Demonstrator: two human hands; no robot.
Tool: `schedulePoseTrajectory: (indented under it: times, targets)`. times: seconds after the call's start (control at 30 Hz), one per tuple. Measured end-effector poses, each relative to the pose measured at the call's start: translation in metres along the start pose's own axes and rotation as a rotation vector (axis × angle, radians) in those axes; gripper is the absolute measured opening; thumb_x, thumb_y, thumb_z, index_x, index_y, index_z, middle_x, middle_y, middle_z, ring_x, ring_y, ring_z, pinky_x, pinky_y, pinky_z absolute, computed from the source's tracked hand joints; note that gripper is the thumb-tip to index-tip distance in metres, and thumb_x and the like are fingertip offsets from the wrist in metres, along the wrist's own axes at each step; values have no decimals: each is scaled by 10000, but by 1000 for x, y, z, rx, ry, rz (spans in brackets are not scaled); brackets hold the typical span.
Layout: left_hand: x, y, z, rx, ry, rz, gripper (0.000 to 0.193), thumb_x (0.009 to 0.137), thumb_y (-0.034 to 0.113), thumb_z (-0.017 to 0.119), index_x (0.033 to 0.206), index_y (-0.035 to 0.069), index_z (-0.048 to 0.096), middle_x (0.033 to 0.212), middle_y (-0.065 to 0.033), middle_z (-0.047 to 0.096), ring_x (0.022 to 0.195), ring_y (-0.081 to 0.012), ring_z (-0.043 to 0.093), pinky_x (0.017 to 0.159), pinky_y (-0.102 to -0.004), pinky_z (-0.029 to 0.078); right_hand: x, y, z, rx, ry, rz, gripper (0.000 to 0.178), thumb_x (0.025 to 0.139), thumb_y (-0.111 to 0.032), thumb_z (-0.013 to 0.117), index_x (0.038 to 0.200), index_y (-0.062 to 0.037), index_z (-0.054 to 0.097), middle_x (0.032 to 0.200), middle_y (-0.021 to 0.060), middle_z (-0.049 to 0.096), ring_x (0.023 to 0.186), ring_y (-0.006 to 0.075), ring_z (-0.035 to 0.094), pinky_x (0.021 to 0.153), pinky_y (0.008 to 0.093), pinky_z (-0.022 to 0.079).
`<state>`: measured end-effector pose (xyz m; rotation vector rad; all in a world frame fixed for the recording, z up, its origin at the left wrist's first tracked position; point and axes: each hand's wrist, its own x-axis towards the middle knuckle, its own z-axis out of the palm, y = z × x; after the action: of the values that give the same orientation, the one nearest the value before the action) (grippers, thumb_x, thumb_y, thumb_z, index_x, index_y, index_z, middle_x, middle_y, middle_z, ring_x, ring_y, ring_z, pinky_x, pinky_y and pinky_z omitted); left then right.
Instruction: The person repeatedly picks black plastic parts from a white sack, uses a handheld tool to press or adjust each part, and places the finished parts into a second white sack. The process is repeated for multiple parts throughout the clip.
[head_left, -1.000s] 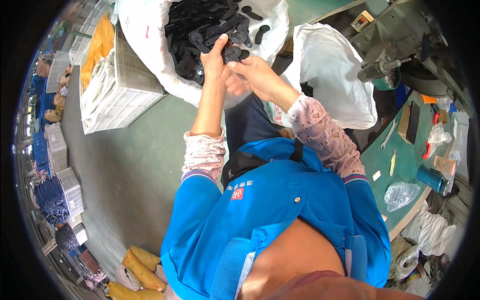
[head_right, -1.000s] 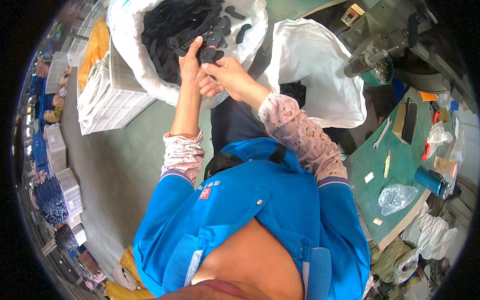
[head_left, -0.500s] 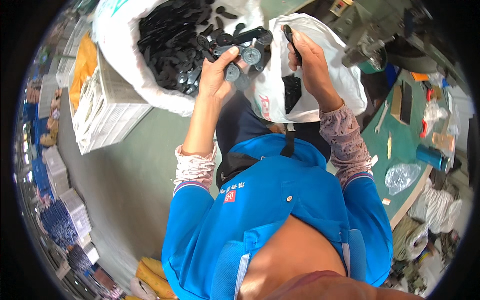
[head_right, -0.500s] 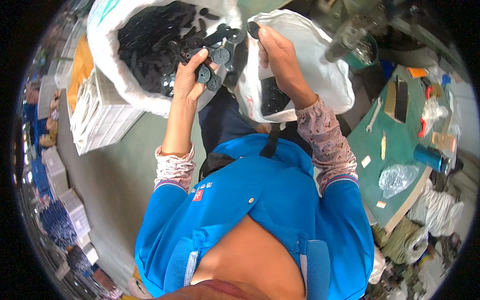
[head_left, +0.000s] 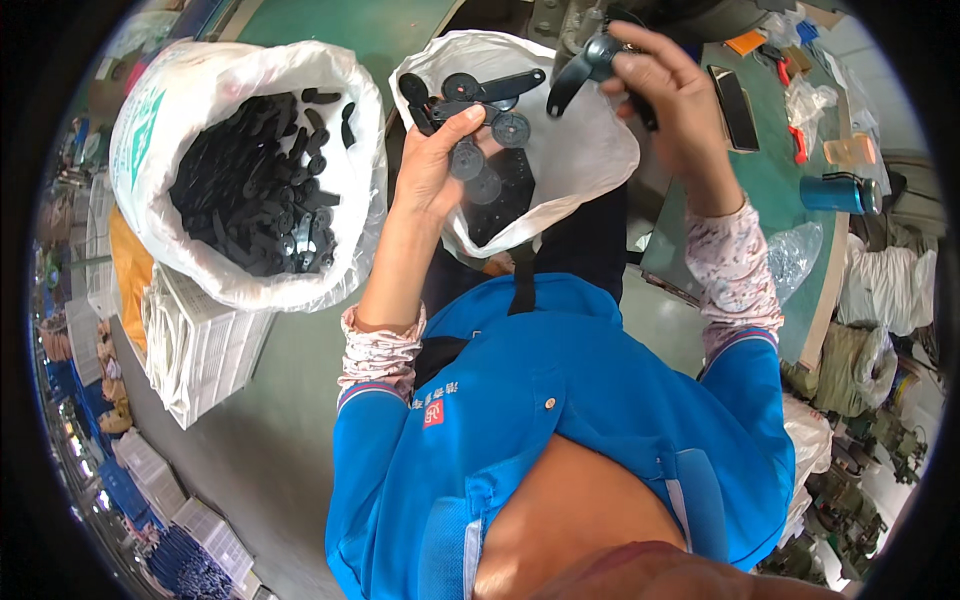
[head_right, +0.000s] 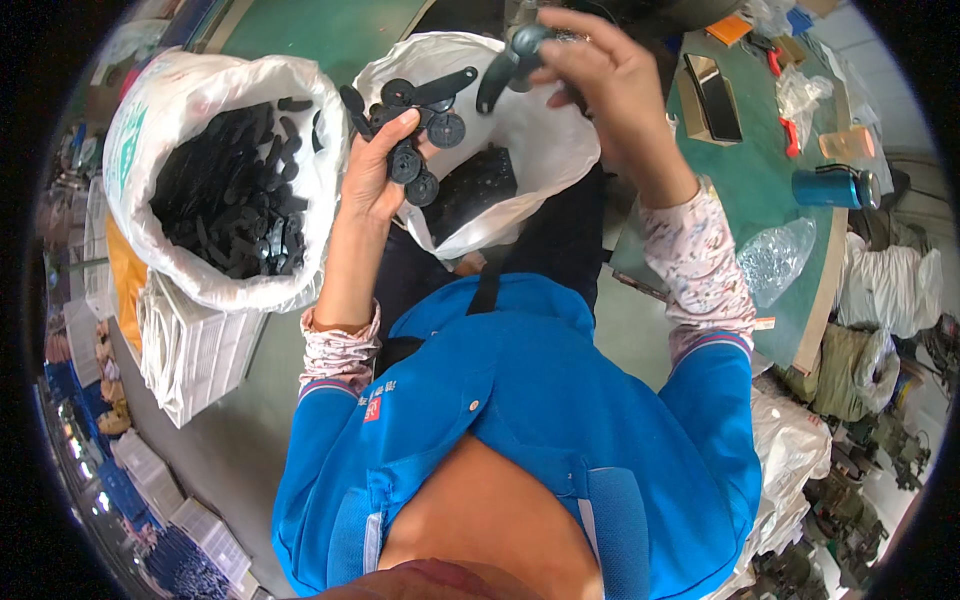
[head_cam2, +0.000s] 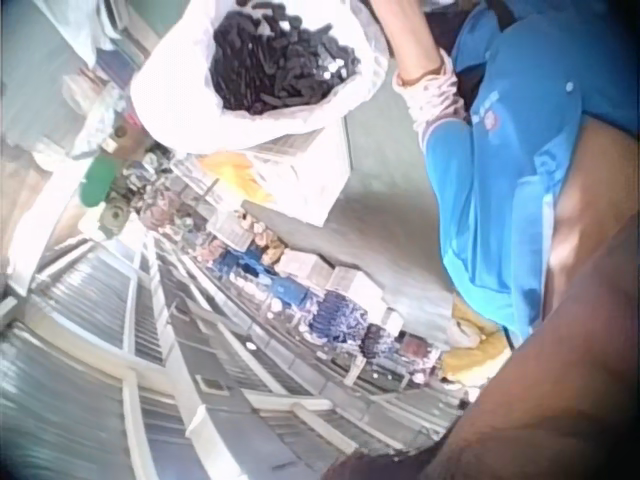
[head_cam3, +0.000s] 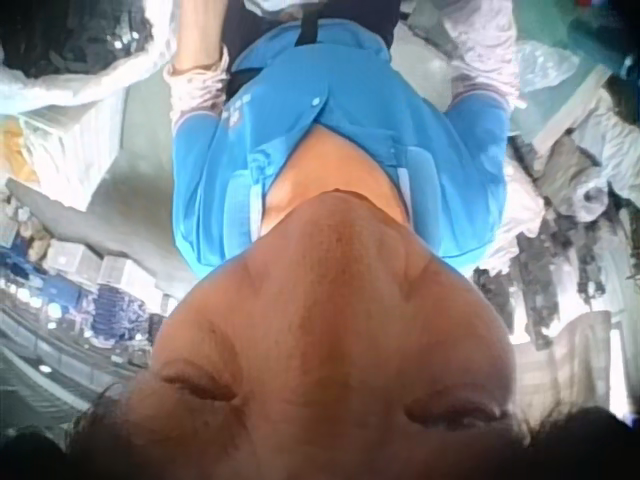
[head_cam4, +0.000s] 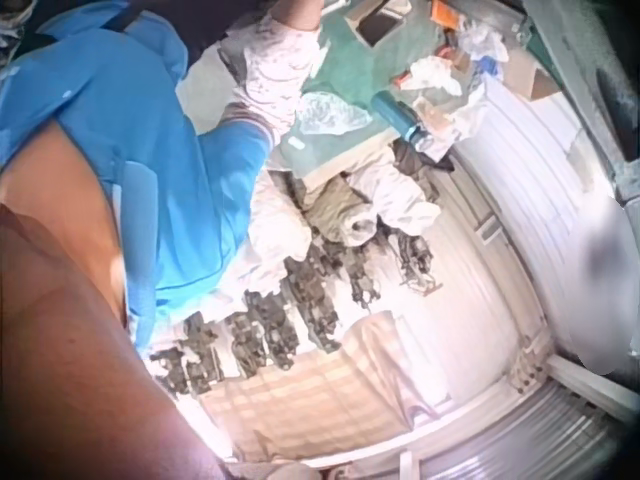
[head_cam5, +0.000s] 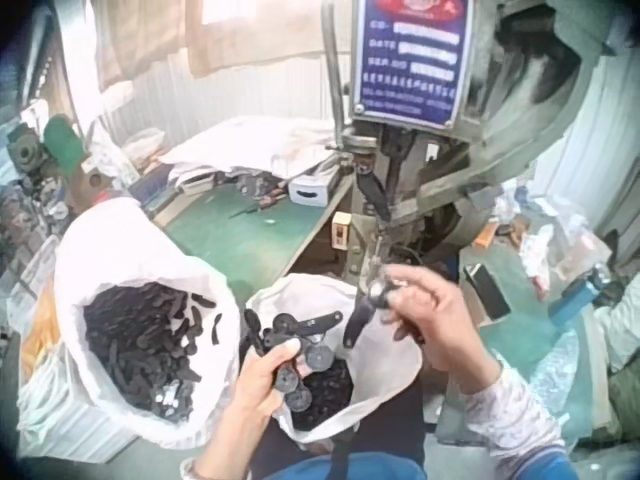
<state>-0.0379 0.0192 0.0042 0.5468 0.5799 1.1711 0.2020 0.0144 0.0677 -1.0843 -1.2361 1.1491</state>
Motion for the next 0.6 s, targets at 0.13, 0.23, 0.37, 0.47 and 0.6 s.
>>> schedulePoseTrajectory:
  times: [0.13,0.23,0.37,0.47,0.6]
  targets:
    - [6,-8,5,95,-43,-96,268,789,55,703,1005,12,550,949,-113,624,843,-234,666,786,-408,576,37,-46,1,103,38,-15,251,924,-98,563,1146,17,551,823,83,641,700,128,634,565,231,535]
    - [5,-9,15,99,-83,-90,296,811,41,680,1050,-26,520,979,-155,630,861,-216,664,736,-342,589,59,-47,-2,13,45,28,251,923,-102,554,1125,47,546,810,97,639,586,128,620,484,234,507]
    - [8,-6,20,183,-119,-160,247,794,59,703,989,9,560,930,-106,628,836,-219,656,736,-401,570,73,-59,-6,-154,-5,184,261,924,-114,552,1115,64,544,762,98,638,478,139,589,403,235,456]
    - [4,-6,18,223,-126,-148,236,799,58,701,988,2,572,929,-109,635,824,-215,655,717,-382,566,74,-48,5,-133,-2,191,263,926,-116,550,1119,63,555,722,90,639,466,130,579,401,226,441]
    - [6,-8,13,275,-149,-181,246,790,54,710,996,-7,589,935,-108,646,812,-200,652,700,-353,561,49,1,-23,-215,-100,139,294,918,-233,600,1147,-49,595,925,40,641,737,88,637,577,199,487]
